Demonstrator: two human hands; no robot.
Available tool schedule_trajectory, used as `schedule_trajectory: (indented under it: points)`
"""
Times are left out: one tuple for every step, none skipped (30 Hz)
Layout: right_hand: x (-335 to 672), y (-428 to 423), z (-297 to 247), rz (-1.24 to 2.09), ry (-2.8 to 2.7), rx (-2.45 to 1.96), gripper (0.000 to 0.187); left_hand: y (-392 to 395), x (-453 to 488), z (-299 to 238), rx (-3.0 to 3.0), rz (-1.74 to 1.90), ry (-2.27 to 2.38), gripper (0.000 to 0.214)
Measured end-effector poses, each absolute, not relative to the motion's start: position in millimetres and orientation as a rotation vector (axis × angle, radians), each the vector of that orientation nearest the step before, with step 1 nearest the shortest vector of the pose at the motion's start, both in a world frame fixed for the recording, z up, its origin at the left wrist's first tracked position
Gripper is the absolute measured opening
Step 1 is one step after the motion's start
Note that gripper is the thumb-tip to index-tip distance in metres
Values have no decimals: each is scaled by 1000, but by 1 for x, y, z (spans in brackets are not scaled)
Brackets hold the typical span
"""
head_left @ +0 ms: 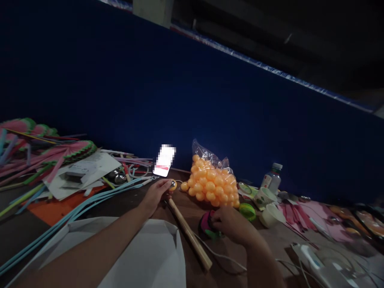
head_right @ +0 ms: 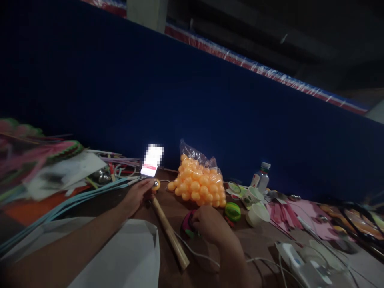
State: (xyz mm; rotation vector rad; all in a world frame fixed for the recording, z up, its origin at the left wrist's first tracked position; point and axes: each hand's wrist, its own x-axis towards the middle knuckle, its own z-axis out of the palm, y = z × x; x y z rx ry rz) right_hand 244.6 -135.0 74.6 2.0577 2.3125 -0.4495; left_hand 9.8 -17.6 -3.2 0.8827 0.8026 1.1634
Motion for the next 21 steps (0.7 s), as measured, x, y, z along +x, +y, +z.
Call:
schedule_trajectory:
  points:
    - [244, -136, 77, -466, 2321, 2079, 17, -17, 10, -3, 882, 1163, 798, 43]
    - [243, -137, 79, -480, 2319, 2106, 17, -17, 10, -4, 878, 1163, 793, 43]
    - [242, -137, 81, -489, 2310, 2136, 16, -16, 10, -4, 870, 1163, 790, 42]
    - [241, -137, 81, -491, 2302, 2168, 16, -16, 10, -5, 860, 1162, 789, 41]
    - [241, -136, 82, -482, 2298, 2203, 16, -15, 10, -5, 846, 1162, 789, 40]
    - [240, -135, 83, -461, 2305, 2245, 15, -14, 10, -6, 828, 1161, 790, 38]
    - [238, -133, 84, -432, 2323, 2298, 15, -13, 9, -6, 804, 1159, 794, 36]
    - [237, -131, 85, -398, 2354, 2358, 14, -12, 9, -7, 775, 1162, 799, 33]
    - [235, -128, 87, -368, 2400, 2419, 14, -11, 9, -7, 738, 1168, 804, 30]
    - [232, -125, 90, -348, 2456, 2475, 15, -10, 8, -7, 696, 1178, 808, 27]
    - [229, -122, 94, -346, 2515, 2522, 16, -9, 8, -8, 655, 1189, 806, 25]
    - [225, -118, 98, -359, 2572, 2559, 18, -8, 7, -7, 618, 1199, 796, 23]
    - [221, -114, 102, -377, 2629, 2583, 18, -8, 7, -7, 589, 1208, 778, 21]
    - [215, -110, 106, -389, 2689, 2594, 18, -7, 6, -7, 568, 1212, 756, 20]
    - [210, -106, 110, -398, 2747, 2600, 17, -6, 6, -6, 551, 1213, 739, 19]
    - [204, -101, 113, -413, 2800, 2612, 16, -5, 5, -6, 538, 1212, 728, 19]
    - [198, -97, 116, -443, 2855, 2618, 16, -5, 5, -5, 526, 1212, 723, 19]
    - [192, -92, 118, -501, 2909, 2613, 15, -4, 4, -5, 514, 1213, 722, 19]
    - [185, -87, 118, -594, 2957, 2607, 15, -3, 4, -5, 502, 1214, 723, 19]
    - [180, -82, 118, -717, 2995, 2597, 16, -3, 4, -5, 492, 1216, 721, 19]
    - [174, -78, 116, -862, 3013, 2592, 18, -3, 4, -5, 484, 1221, 716, 19]
